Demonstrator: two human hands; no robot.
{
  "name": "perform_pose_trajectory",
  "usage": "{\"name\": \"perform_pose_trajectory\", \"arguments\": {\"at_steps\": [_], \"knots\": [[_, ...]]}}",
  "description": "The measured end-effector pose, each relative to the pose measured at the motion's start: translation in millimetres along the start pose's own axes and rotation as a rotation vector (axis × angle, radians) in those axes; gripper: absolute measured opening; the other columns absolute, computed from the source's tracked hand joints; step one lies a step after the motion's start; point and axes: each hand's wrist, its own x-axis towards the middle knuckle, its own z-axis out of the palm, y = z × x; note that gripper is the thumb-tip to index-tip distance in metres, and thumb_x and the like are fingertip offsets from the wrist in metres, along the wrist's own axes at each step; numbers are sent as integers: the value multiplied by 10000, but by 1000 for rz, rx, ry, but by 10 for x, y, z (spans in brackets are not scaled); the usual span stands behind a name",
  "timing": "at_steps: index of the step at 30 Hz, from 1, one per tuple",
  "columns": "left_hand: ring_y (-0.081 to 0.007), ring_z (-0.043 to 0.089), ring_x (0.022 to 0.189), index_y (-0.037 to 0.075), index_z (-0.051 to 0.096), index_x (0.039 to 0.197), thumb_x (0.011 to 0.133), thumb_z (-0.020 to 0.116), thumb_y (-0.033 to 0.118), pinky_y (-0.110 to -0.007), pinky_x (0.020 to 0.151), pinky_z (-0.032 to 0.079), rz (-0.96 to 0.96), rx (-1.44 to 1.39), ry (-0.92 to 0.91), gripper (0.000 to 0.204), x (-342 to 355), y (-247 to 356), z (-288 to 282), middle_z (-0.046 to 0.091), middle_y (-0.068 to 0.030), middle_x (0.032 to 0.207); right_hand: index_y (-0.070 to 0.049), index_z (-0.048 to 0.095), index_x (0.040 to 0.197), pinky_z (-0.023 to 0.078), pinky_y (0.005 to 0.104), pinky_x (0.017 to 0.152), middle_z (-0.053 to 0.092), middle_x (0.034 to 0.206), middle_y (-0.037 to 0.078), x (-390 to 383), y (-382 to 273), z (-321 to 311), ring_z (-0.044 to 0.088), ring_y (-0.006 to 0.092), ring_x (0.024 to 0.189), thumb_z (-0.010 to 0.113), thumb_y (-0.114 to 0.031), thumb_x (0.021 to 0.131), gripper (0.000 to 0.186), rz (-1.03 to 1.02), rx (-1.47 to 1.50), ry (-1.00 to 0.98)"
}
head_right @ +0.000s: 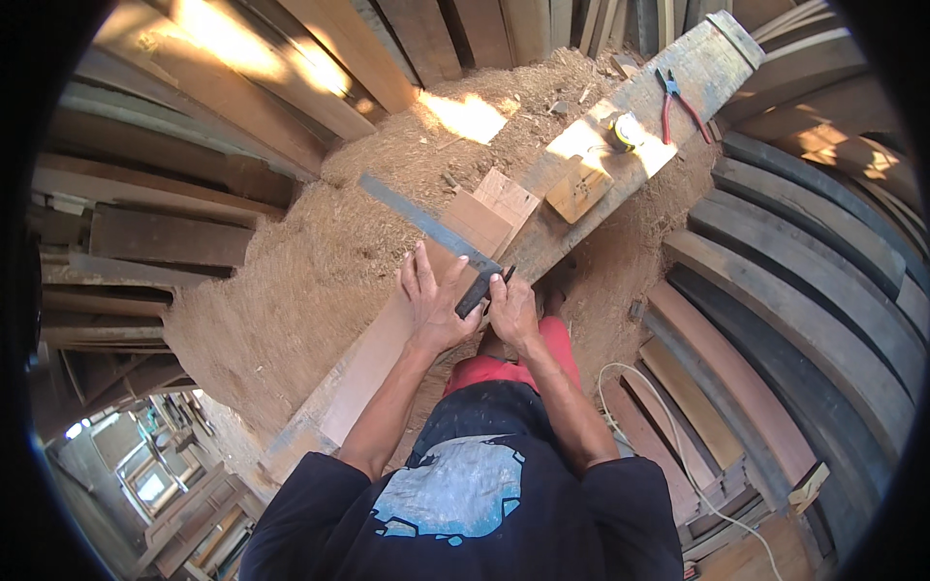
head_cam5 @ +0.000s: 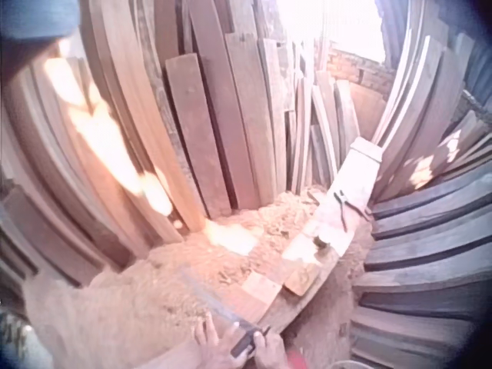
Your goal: The person measures and marks a piece of wood using a try square and a pencil. They then use a sanding block to smooth the edges of the wood. Finally, they pick up another piece of wood and place it on the workbench.
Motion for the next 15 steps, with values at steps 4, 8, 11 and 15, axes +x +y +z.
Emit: {"name": "perform_pose_trajectory", "arguments": {"at_steps": [4,8,11,15], "knots": [[-602,138,1473,243,464,1505,703,834,362,-758,1131,116,14,-17,-15,891,-128,-75,-88,130,-378,1636,26,597,893,489,404,667,608,739,132,-140,29,127,604,241,708,502,-200,1054,293,9,83,-6],[-592,157,1470,243,479,1492,706,835,361,-756,1126,130,58,-8,-12,870,-132,-97,-100,165,-371,1630,31,588,918,486,451,687,616,760,193,-184,144,176,639,323,737,504,-197,1043,273,3,86,-16],[-593,181,1459,259,520,1471,698,846,347,-740,1137,142,100,-14,35,843,-124,-106,-77,216,-356,1625,32,604,939,488,438,692,613,767,184,-198,210,214,631,286,742,508,-196,1042,268,-14,152,-10],[-587,202,1453,301,611,1423,690,865,348,-725,1148,146,115,-15,28,777,-108,-92,-111,256,-315,1638,33,672,1055,503,326,774,654,868,34,-225,51,232,583,120,835,491,-163,1065,268,-17,295,-25]]}}
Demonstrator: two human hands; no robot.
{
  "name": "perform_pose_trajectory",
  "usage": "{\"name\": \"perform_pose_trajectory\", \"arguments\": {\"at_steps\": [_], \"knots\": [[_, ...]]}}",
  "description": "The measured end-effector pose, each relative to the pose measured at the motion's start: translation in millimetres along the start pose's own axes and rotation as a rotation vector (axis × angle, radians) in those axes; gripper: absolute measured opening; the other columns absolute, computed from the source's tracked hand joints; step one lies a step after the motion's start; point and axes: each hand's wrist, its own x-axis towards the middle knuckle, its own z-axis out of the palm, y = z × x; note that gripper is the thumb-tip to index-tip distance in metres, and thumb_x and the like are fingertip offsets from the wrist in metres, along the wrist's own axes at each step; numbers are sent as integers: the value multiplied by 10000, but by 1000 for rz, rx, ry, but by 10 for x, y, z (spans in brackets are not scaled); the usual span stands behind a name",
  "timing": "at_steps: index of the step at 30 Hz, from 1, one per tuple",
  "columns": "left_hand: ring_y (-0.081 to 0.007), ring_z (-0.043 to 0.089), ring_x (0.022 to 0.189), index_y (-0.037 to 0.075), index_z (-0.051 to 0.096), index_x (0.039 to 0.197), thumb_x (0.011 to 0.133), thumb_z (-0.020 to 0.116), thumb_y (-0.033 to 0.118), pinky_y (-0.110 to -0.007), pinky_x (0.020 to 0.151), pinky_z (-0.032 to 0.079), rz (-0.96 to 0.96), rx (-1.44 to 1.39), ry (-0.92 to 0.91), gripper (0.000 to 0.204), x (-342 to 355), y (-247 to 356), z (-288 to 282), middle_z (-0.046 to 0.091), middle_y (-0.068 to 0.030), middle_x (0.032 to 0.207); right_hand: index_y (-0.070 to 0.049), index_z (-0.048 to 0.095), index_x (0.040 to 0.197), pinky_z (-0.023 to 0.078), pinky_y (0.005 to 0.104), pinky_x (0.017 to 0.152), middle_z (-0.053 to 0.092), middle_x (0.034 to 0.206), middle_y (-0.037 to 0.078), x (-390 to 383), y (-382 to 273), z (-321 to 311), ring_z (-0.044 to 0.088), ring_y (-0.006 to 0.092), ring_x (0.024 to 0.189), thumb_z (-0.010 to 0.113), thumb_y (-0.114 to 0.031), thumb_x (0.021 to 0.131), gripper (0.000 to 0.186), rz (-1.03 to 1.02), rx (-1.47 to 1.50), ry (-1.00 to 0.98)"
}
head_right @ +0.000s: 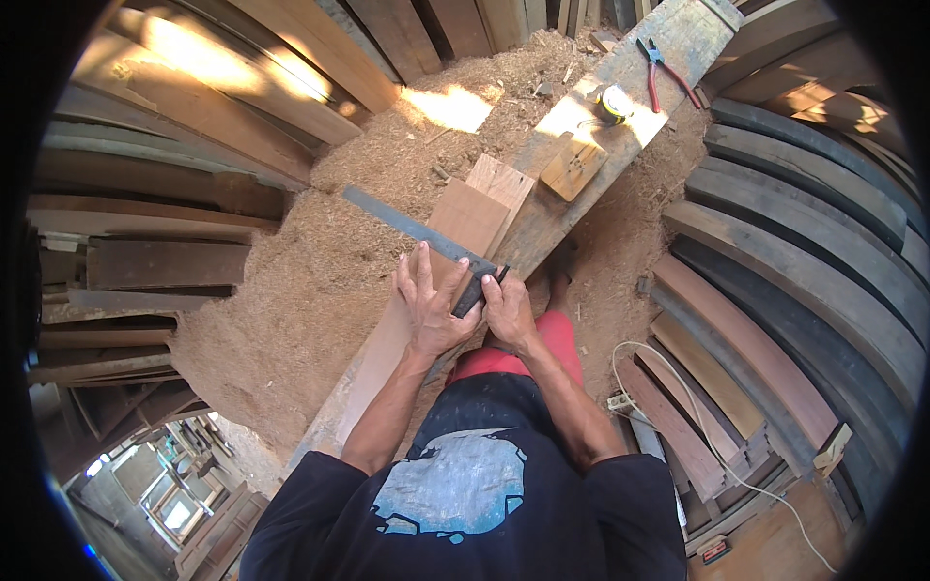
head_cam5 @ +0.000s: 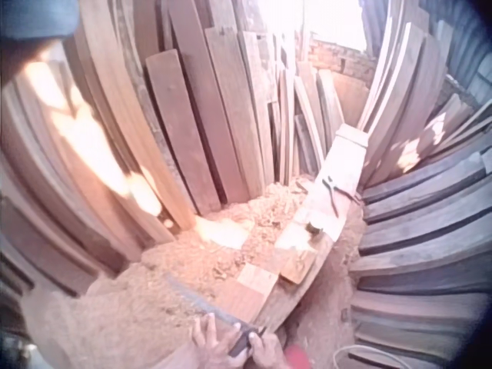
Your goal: The person measures and marks a piece of wood using a try square and a pencil. They then use a sanding block to smooth the edges of the wood. Finally, they pick up another piece of wood and place it on the workbench.
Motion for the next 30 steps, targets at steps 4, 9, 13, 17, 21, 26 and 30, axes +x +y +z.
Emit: {"name": "perform_pose_trajectory", "arguments": {"at_steps": [4,9,13,17,21,26,30], "knots": [[-587,227,1446,342,630,1418,708,828,400,-751,1130,154,-5,44,-5,739,-10,-16,28,321,-280,1629,40,676,1085,505,321,794,661,888,40,-22,3,40,587,126,852,500,-156,1060,265,40,-35,33],[-590,235,1444,375,607,1439,730,806,423,-748,1130,156,4,68,-1,738,-15,-25,50,306,-266,1648,42,604,949,488,469,664,617,766,229,-14,133,77,649,342,712,538,-195,1029,259,-65,-150,138],[-587,237,1441,368,597,1452,743,804,436,-737,1133,162,13,83,-2,742,-24,-35,60,286,-264,1658,38,592,931,480,486,663,614,774,254,-12,167,93,650,397,725,544,-200,1027,261,-68,-135,153],[-579,226,1442,358,580,1474,749,815,441,-714,1147,165,24,105,-11,767,-22,-28,44,259,-262,1668,39,612,936,487,464,663,619,756,212,-15,112,96,643,329,706,544,-199,1026,263,-38,-90,143],[-595,239,1434,369,605,1443,756,779,451,-749,1124,158,17,69,19,713,-25,-35,75,308,-271,1646,32,646,958,497,434,668,628,752,168,-5,80,91,631,265,702,535,-191,1028,259,-17,-70,121],[-594,243,1430,377,599,1446,755,777,459,-749,1122,160,15,82,19,719,-29,-41,80,312,-270,1643,21,667,1002,506,415,678,645,766,157,-9,-1,99,639,255,714,521,-183,1034,253,-28,-44,118],[-594,242,1430,382,594,1450,756,775,462,-746,1123,161,10,78,12,722,-13,-35,74,311,-270,1644,22,659,1008,502,419,673,645,763,155,-2,-44,80,637,253,708,513,-179,1038,249,-26,-54,108]]}}
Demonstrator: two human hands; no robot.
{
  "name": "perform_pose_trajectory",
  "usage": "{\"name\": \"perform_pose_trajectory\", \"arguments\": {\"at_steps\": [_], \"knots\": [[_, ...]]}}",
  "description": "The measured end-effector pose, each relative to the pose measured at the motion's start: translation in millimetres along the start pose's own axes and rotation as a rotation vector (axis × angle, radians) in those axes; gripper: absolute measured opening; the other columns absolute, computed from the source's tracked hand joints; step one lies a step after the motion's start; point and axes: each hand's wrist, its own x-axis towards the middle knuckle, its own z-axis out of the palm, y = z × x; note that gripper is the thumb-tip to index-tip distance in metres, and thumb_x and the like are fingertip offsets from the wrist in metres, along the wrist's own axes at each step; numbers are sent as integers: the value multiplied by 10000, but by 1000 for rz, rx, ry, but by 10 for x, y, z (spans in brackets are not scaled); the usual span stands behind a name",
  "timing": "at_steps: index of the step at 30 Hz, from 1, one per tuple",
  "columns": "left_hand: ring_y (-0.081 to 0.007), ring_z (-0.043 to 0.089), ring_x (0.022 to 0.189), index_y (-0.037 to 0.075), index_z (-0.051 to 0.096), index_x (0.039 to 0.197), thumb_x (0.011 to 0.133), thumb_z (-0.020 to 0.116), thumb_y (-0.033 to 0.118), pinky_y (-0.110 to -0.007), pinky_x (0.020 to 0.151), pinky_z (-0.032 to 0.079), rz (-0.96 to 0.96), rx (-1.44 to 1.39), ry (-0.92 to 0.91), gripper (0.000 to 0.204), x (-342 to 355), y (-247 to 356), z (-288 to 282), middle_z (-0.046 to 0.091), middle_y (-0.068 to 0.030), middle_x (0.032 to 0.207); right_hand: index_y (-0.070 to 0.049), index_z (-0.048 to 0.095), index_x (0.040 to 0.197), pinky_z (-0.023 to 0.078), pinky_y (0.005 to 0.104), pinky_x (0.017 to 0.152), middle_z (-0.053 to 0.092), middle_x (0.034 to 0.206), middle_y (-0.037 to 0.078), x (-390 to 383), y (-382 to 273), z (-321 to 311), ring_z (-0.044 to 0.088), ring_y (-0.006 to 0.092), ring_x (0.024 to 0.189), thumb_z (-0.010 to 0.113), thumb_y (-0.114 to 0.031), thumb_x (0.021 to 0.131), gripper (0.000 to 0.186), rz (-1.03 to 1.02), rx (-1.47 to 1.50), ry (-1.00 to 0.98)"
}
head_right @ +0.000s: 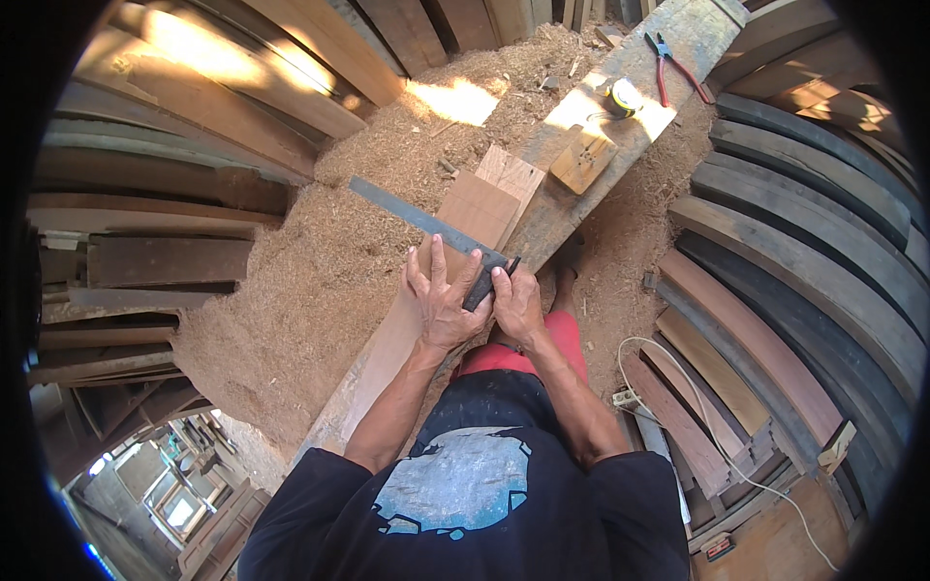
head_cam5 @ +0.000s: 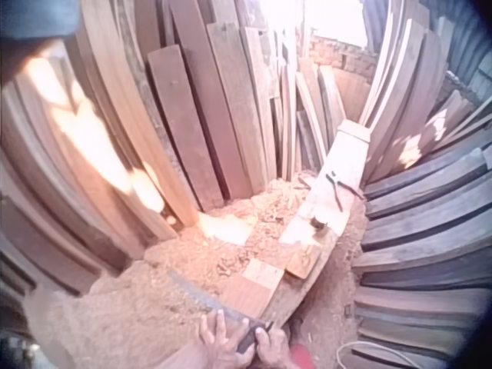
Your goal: The person measures and marks a piece of wood using a try square and a pencil. They then use a sanding block to smooth the edges of the wood. Finally, they pick up another piece of wood and place it on the workbench.
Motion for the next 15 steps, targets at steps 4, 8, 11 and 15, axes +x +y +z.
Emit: {"name": "perform_pose_trajectory", "arguments": {"at_steps": [4,8,11,15], "knots": [[-593,237,1434,385,593,1451,760,771,468,-746,1124,160,-4,-7,7,718,-4,-2,16,309,-270,1644,24,646,987,492,427,660,632,747,159,7,102,-13,627,262,689,516,-184,1036,250,4,-34,-15],[-593,228,1441,387,590,1453,759,771,470,-744,1128,155,-9,-8,2,722,-9,-5,17,306,-271,1645,26,638,975,488,433,656,623,739,166,11,114,-12,623,274,681,522,-193,1032,254,13,-45,-11],[-589,198,1453,379,572,1476,742,804,451,-730,1135,156,-2,6,-11,774,-11,-6,16,252,-261,1669,27,635,978,488,436,659,622,739,170,17,119,-21,623,280,684,524,-199,1031,258,14,-51,-12],[-588,188,1459,373,566,1485,734,819,445,-720,1136,161,-1,10,-20,795,-13,-7,16,233,-260,1677,28,632,977,488,439,666,626,745,172,20,169,-18,623,282,691,524,-208,1030,265,30,-27,-22]]}}
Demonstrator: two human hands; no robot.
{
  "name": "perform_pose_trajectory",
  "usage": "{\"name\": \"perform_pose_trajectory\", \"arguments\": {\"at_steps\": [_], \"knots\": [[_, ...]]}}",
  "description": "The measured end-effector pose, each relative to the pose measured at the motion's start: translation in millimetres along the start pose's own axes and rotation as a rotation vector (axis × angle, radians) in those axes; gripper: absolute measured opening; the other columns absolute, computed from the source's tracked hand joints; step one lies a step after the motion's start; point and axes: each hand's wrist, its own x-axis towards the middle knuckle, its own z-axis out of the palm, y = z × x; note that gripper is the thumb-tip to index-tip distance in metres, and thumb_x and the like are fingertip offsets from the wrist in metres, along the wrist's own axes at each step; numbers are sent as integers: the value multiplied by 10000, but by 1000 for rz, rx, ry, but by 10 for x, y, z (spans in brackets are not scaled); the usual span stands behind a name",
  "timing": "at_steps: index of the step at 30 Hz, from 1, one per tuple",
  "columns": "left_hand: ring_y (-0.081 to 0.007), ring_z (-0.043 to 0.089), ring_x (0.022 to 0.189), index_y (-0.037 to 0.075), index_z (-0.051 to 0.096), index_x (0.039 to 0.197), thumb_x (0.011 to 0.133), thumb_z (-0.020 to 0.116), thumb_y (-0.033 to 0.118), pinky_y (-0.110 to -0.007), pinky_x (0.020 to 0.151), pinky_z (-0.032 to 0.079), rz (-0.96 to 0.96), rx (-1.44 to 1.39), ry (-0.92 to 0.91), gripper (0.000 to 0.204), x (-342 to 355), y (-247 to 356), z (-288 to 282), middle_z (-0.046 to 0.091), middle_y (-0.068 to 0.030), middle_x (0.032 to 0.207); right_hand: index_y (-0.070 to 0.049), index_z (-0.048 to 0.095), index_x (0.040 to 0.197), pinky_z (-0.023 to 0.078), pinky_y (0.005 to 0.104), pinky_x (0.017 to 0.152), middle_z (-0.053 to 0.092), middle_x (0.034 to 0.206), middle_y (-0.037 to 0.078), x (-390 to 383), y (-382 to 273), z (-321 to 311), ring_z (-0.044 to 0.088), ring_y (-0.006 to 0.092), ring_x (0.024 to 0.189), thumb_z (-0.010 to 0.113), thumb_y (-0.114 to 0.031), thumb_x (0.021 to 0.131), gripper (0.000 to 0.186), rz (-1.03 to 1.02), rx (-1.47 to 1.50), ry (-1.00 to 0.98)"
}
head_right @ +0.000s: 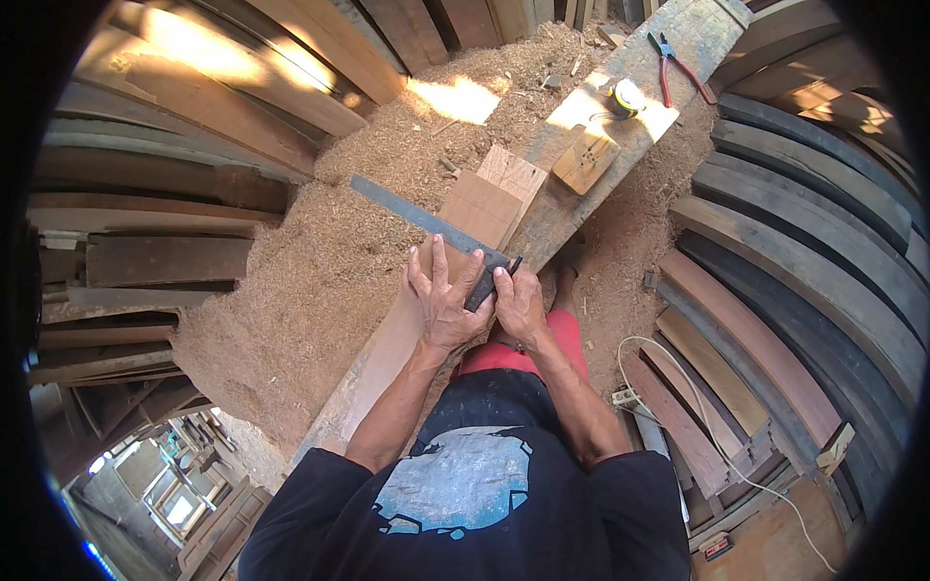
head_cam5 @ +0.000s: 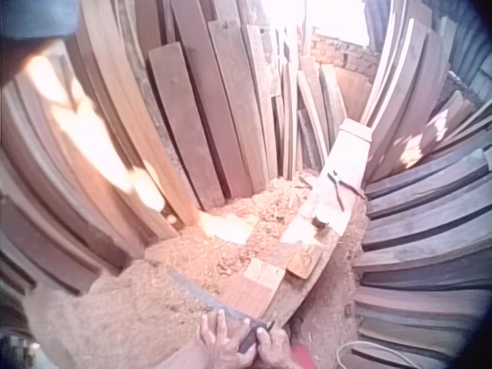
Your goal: The person measures and marks a piece of wood using a try square and a pencil. They then use a sanding block to smooth the edges of the wood. Finally, they pick up another piece of wood and place it on the workbench.
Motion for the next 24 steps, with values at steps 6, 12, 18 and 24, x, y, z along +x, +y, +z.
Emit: {"name": "perform_pose_trajectory", "arguments": {"at_steps": [6,12,18,24], "knots": [[-588,203,1454,368,576,1477,728,818,427,-713,1137,168,1,7,4,789,11,13,-15,250,-274,1666,28,650,999,491,441,676,635,754,172,8,-76,-5,631,291,699,514,-199,1031,266,-11,39,-22],[-581,224,1443,357,602,1444,723,811,415,-711,1134,182,-20,3,-28,753,41,50,-80,281,-275,1651,-13,710,1059,508,422,722,671,841,177,72,-167,-218,667,274,802,571,-270,1049,292,-75,-349,143],[-582,235,1441,364,607,1431,732,800,424,-707,1132,198,-32,27,-43,728,37,50,-106,303,-278,1638,19,723,1109,520,329,756,712,912,122,303,-944,-515,657,177,830,607,-271,1060,316,-174,-120,199],[-593,243,1436,376,579,1447,749,785,433,-733,1110,194,-21,26,-4,730,13,30,-25,315,-285,1628,32,716,1097,505,309,715,680,833,79,548,-1067,-383,610,140,763,632,-280,1044,328,-196,-84,-30]]}}
